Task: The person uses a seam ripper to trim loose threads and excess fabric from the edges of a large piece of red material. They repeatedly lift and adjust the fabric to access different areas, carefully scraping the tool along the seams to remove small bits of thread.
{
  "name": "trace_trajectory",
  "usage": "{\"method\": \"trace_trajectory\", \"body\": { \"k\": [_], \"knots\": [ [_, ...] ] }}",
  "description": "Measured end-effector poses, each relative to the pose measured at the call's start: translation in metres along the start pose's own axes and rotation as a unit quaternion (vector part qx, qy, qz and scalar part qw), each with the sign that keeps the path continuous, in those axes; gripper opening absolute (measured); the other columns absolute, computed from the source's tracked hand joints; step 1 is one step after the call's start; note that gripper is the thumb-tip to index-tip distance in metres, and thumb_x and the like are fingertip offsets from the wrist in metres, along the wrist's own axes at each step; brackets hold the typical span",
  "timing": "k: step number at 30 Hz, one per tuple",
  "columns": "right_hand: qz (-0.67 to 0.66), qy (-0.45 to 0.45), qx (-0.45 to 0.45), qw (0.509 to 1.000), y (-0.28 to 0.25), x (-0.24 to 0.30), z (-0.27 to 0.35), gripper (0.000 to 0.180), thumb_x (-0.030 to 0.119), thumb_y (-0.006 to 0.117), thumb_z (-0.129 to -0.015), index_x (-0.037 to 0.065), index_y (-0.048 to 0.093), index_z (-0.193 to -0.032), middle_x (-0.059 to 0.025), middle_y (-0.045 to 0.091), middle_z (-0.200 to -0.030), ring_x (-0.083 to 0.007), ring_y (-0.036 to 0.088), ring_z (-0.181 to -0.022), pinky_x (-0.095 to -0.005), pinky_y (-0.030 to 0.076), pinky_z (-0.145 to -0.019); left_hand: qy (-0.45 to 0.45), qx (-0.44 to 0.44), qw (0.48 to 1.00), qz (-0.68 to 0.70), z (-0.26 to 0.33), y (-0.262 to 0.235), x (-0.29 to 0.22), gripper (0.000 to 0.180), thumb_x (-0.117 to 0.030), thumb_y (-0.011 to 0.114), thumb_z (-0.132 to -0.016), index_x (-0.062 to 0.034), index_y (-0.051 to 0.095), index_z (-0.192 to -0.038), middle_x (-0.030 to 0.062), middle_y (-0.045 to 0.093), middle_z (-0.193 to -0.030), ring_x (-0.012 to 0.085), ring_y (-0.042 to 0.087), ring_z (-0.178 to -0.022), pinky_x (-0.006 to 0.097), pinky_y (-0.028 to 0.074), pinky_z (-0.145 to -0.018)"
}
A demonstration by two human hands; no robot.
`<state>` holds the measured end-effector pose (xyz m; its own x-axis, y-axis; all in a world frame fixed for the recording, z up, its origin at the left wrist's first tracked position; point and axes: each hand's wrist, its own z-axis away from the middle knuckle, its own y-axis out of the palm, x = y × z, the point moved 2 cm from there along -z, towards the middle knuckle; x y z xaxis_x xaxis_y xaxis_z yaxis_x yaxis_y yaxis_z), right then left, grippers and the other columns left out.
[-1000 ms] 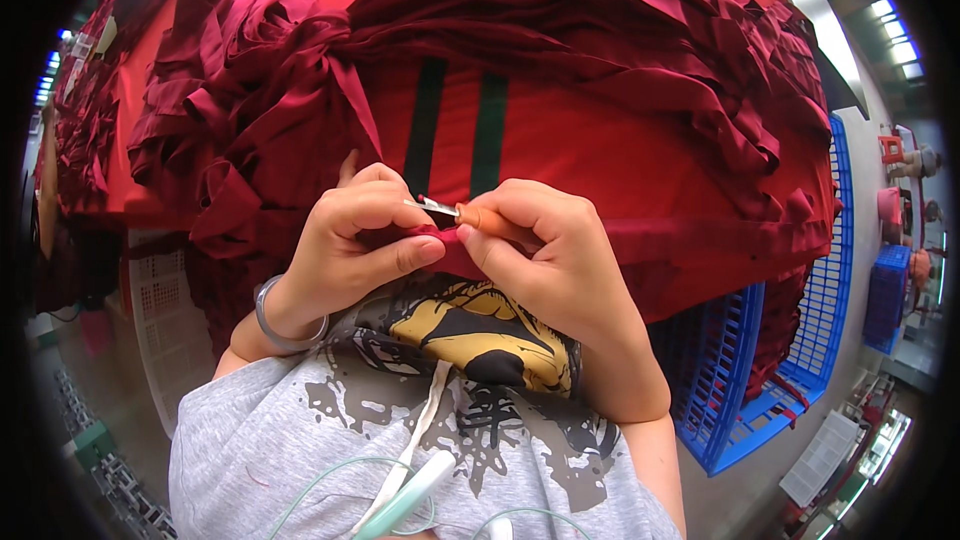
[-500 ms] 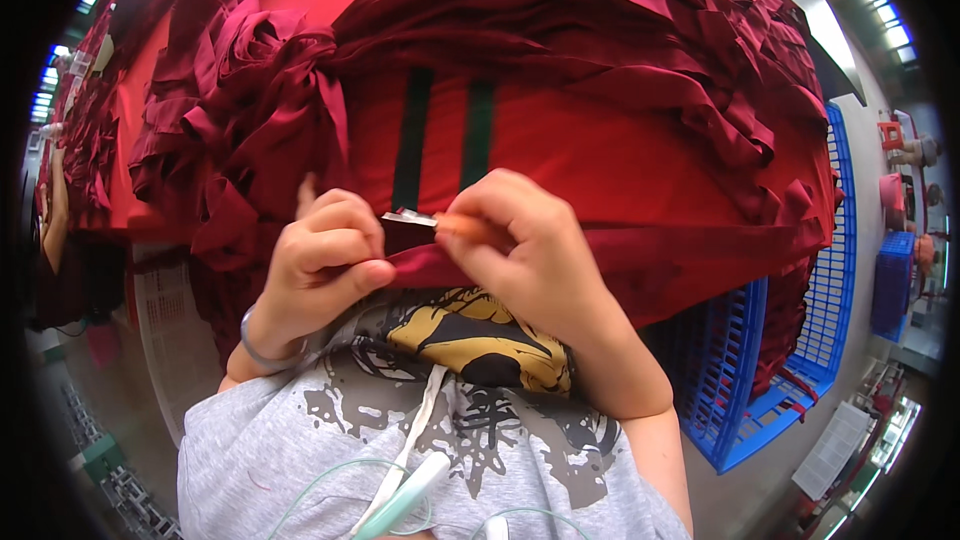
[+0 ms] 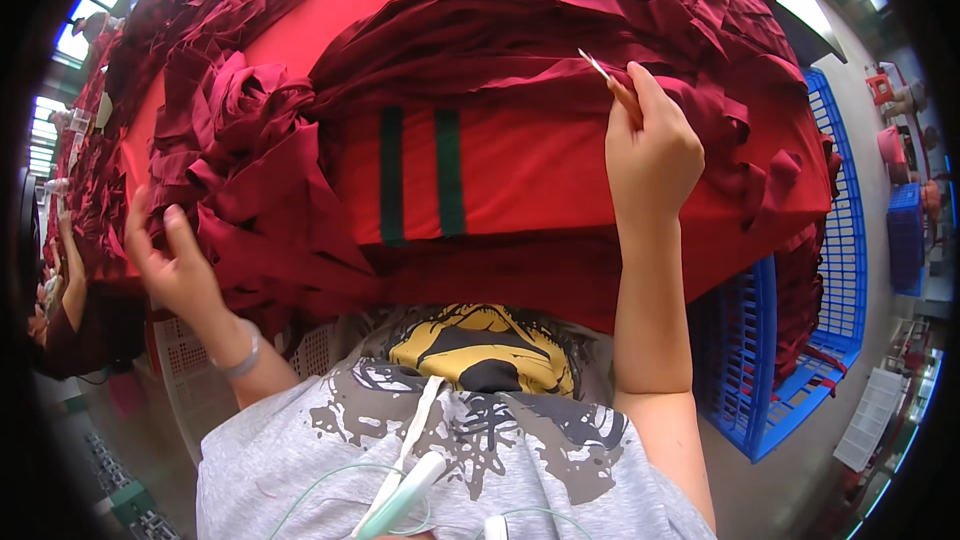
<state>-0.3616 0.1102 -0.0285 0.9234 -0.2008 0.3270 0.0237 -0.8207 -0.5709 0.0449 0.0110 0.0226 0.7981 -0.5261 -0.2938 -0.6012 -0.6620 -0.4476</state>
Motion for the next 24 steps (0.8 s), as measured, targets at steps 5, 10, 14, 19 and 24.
{"method": "trace_trajectory", "body": {
  "k": [5, 10, 14, 19, 24],
  "knots": [
    [-0.150, -0.098, -0.079, 0.981, -0.043, 0.015, 0.042, 0.036, -0.015, 0.051, -0.084, -0.004, 0.062, -0.116, -0.0114, 0.070, -0.106, -0.0137, 0.066, -0.079, -0.0266, 0.051, -0.068, 0.077, 0.249, 0.927, 0.271, 0.017, 0.075, -0.107, 0.030, -0.001, 0.060, -0.085, -0.0053, 0.066, -0.114, 0.0127, 0.066, -0.111, 0.0305, 0.061, -0.105, 0.039, 0.048, -0.091],
    [-0.232, -0.080, -0.127, 0.961, -0.060, 0.015, 0.067, 0.034, -0.007, 0.050, -0.090, 0.001, 0.056, -0.122, -0.0078, 0.064, -0.118, -0.0090, 0.055, -0.071, -0.0257, 0.047, -0.060, 0.178, 0.345, 0.886, 0.252, 0.023, 0.108, -0.142, 0.031, -0.006, 0.064, -0.086, -0.0050, 0.066, -0.117, 0.0125, 0.066, -0.113, 0.0252, 0.064, -0.104, 0.041, 0.040, -0.101],
    [-0.552, 0.226, -0.136, 0.791, -0.067, 0.002, 0.042, 0.036, 0.012, 0.054, -0.095, 0.006, 0.051, -0.131, -0.0054, 0.059, -0.118, -0.0109, 0.054, -0.086, -0.0316, 0.048, -0.063, 0.140, 0.335, 0.866, 0.345, 0.024, 0.108, -0.127, 0.024, -0.007, 0.069, -0.084, -0.0040, 0.069, -0.108, 0.0103, 0.071, -0.090, 0.0216, 0.068, -0.084, 0.037, 0.046, -0.093],
    [-0.665, 0.333, -0.122, 0.657, -0.052, -0.055, -0.035, 0.039, 0.016, 0.057, -0.095, 0.007, 0.051, -0.132, -0.0050, 0.058, -0.112, -0.0161, 0.057, -0.096, -0.0362, 0.053, -0.079, -0.112, 0.331, 0.852, 0.390, 0.017, 0.109, -0.110, 0.010, -0.013, 0.067, -0.090, -0.0037, 0.069, -0.093, 0.0086, 0.066, -0.075, 0.0151, 0.066, -0.071, 0.029, 0.050, -0.076],
    [-0.660, 0.317, -0.137, 0.668, -0.052, -0.124, -0.087, 0.034, 0.019, 0.058, -0.094, 0.009, 0.057, -0.127, -0.0069, 0.061, -0.113, -0.0234, 0.060, -0.103, -0.0456, 0.052, -0.085, -0.270, 0.145, 0.594, 0.744, -0.017, 0.100, -0.044, 0.022, -0.013, 0.057, -0.096, 0.0033, 0.060, -0.110, 0.0107, 0.063, -0.107, 0.0178, 0.062, -0.095, 0.031, 0.048, -0.088]
  ]
}}
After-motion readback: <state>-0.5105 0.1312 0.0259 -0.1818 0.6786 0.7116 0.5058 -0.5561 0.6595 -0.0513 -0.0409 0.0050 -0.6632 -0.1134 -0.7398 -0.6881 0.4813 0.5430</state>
